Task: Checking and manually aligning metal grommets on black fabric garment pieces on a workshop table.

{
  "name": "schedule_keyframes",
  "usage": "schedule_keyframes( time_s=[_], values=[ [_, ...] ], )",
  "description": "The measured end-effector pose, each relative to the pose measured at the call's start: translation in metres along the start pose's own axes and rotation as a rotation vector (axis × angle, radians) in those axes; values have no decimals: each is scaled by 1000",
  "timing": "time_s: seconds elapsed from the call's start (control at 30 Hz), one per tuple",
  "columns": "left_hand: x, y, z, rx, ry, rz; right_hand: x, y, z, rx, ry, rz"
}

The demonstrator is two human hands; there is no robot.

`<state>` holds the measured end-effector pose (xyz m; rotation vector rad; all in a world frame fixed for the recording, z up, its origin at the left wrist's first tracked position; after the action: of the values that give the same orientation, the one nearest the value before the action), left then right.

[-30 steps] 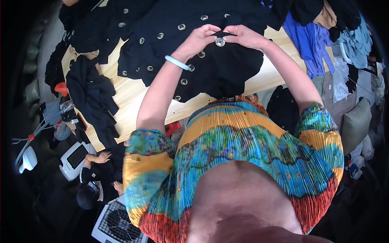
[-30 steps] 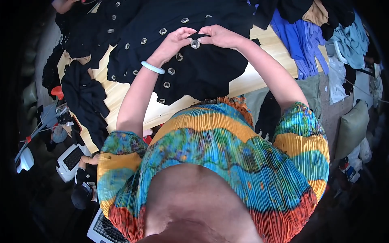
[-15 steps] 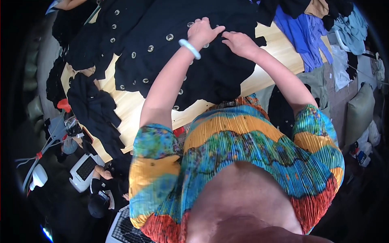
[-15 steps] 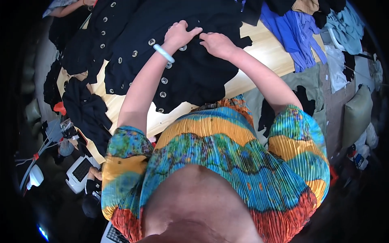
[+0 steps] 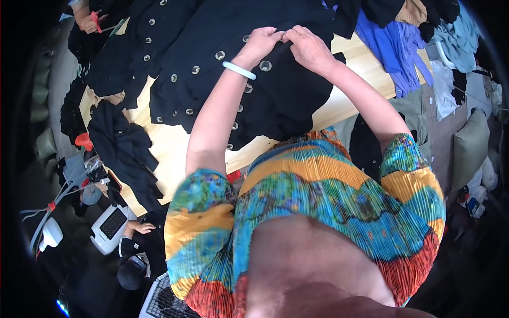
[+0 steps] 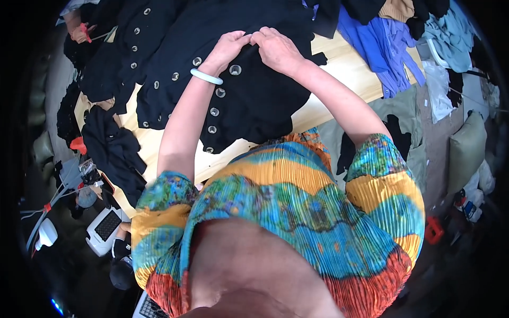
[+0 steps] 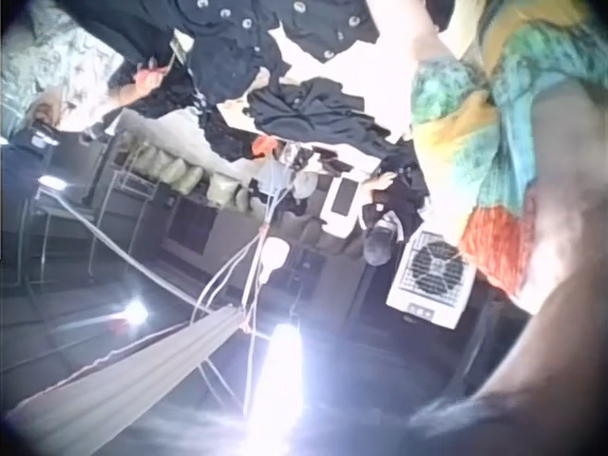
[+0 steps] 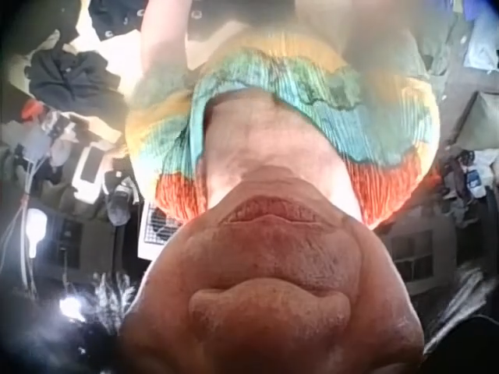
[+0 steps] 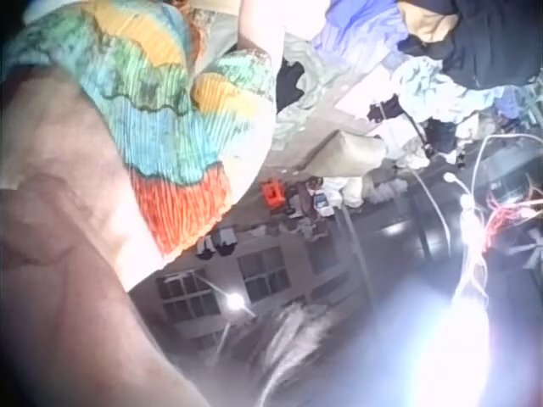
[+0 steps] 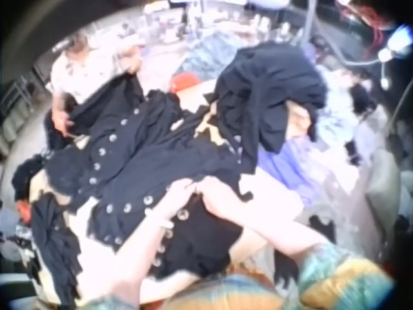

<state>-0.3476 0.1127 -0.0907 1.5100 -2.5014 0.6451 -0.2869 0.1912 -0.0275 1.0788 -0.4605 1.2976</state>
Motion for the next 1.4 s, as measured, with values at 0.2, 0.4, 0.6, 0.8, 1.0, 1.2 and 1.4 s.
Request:
schedule_keyframes(
  time_s=[0.2,0.4,0.6,0.8,1.0,1.2,1.4],
  values=[
    [4,2,11,89,-348,18,11,8,8,42,-5,-29],
    [10,-7,-25,-226,326,-104,12,1,7,51,-74,8],
    [-3,-44,-50,-549,358,-143,9,-1,4,35,-120,89],
    [-1,-52,-43,-616,323,-336,1,0,11,37,-118,175],
    [0,-65,-51,-684,316,-376,6,-6,21,82,-168,134],
    [7,-68,-46,-584,65,-211,15,-3,13,-3,92,197],
    [-10,-67,-34,-269,-271,274,1,-31,-9,-411,813,486]
  ],
)
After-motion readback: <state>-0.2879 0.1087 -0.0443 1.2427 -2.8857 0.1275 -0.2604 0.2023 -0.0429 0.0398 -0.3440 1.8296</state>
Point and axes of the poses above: each hand's wrist, its own y-axis towards the middle knuckle, its own x-axis out of the back of the hand, z = x × y, the point moved 9 cm from there along y, towards the middle knuckle, and after that the axes turned 9 degrees about -z, right-handed, at the moved point
